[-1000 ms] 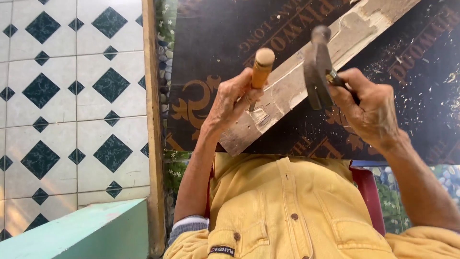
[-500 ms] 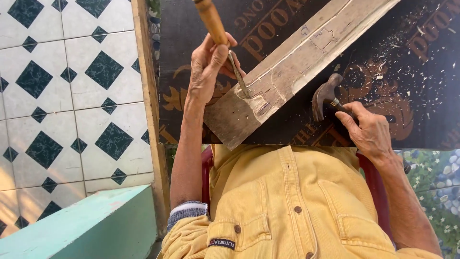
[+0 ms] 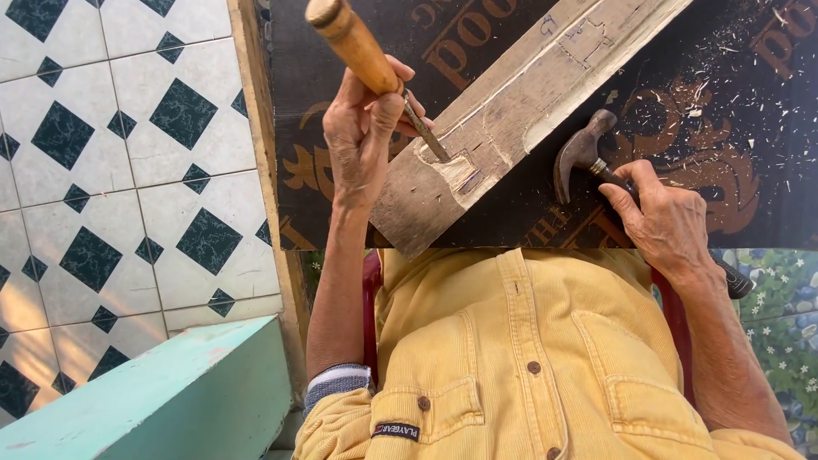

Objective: Using a hammer and wood chisel to carve a rectangular recess into a wooden plank.

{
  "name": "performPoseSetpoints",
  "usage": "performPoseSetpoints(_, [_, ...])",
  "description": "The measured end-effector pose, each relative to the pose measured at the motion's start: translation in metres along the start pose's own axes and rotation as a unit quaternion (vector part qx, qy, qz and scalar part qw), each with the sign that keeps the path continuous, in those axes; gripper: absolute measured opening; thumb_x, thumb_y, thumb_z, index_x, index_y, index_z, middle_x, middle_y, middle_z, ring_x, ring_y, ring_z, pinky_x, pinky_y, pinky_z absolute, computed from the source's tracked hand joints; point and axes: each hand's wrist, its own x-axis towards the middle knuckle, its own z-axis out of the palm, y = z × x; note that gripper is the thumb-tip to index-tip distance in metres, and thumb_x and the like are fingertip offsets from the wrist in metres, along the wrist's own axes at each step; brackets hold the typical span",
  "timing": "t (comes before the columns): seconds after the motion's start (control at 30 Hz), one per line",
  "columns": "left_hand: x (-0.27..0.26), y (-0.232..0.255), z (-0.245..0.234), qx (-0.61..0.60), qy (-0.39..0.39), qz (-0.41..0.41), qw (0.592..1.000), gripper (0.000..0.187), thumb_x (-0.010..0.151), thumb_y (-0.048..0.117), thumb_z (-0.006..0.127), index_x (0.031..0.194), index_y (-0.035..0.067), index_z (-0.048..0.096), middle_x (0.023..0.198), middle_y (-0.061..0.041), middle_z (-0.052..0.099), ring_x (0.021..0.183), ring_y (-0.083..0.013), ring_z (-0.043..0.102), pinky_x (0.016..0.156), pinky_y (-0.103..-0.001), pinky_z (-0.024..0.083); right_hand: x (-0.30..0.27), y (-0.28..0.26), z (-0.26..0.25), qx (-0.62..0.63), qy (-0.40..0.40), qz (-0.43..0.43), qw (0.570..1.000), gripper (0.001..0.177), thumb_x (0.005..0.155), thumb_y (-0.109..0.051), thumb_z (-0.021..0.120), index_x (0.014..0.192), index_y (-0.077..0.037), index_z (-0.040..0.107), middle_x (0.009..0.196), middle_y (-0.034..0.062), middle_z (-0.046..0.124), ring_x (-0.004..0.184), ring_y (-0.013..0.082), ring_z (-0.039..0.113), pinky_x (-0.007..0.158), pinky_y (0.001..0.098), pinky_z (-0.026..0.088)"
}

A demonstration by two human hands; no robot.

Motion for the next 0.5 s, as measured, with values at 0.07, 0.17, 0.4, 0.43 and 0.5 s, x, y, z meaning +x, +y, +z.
performPoseSetpoints(0.07, [0.0,0.005,0.0,0.008,-0.013,0.017,1.0,0.033,0.112,0.033,0.057,0.127,0.004,0.055,0.12,-0.006,0.059,0.084,-0.0195,0.072,0.07,-0.028,0.068,0.0,0.0,0.0,0.011,-0.001,-0.003,1.0,0.03,0.116,-0.042,0.061,0.122,-0.013,0.061,0.054,0.0012,0.043,0.047,0.0179,0.042,0.053,0.0352,0.035])
performPoseSetpoints(0.17, [-0.003,0.019,0.002,0.006,-0.046,-0.009,0.999,0.035,0.112,0.036,0.056,0.129,0.004,0.055,0.116,-0.007,0.057,0.091,-0.0184,0.067,0.08,-0.035,0.069,0.0,0.0,0.0,0.003,0.001,-0.005,1.0,0.03,0.116,-0.042,0.061,0.122,-0.012,0.062,0.053,0.0013,0.045,0.047,0.0184,0.044,0.054,0.0356,0.035])
performPoseSetpoints(0.4, [-0.003,0.018,-0.003,0.05,-0.08,-0.014,0.995,0.038,0.111,0.041,0.055,0.126,0.006,0.056,0.117,-0.006,0.058,0.091,-0.0183,0.068,0.085,-0.031,0.063,-0.001,0.001,0.002,-0.001,0.005,-0.01,1.0,0.029,0.117,-0.041,0.062,0.122,-0.013,0.062,0.054,0.0009,0.046,0.048,0.0176,0.044,0.053,0.0348,0.035])
performPoseSetpoints(0.43, [-0.003,0.018,-0.004,0.049,-0.087,-0.016,0.995,0.036,0.111,0.038,0.055,0.127,0.006,0.056,0.117,-0.006,0.058,0.092,-0.0181,0.067,0.086,-0.031,0.062,-0.001,0.001,0.002,-0.002,0.006,-0.011,1.0,0.029,0.117,-0.041,0.063,0.122,-0.012,0.062,0.054,0.0012,0.046,0.048,0.0179,0.044,0.054,0.0351,0.036])
performPoseSetpoints(0.5, [-0.004,0.014,-0.005,0.046,-0.094,-0.018,0.994,0.034,0.112,0.035,0.055,0.129,0.006,0.056,0.117,-0.007,0.059,0.094,-0.0179,0.067,0.088,-0.031,0.062,-0.001,0.001,0.003,-0.004,0.006,-0.011,1.0,0.029,0.117,-0.041,0.063,0.122,-0.012,0.062,0.054,0.0016,0.046,0.048,0.0181,0.044,0.055,0.0354,0.036])
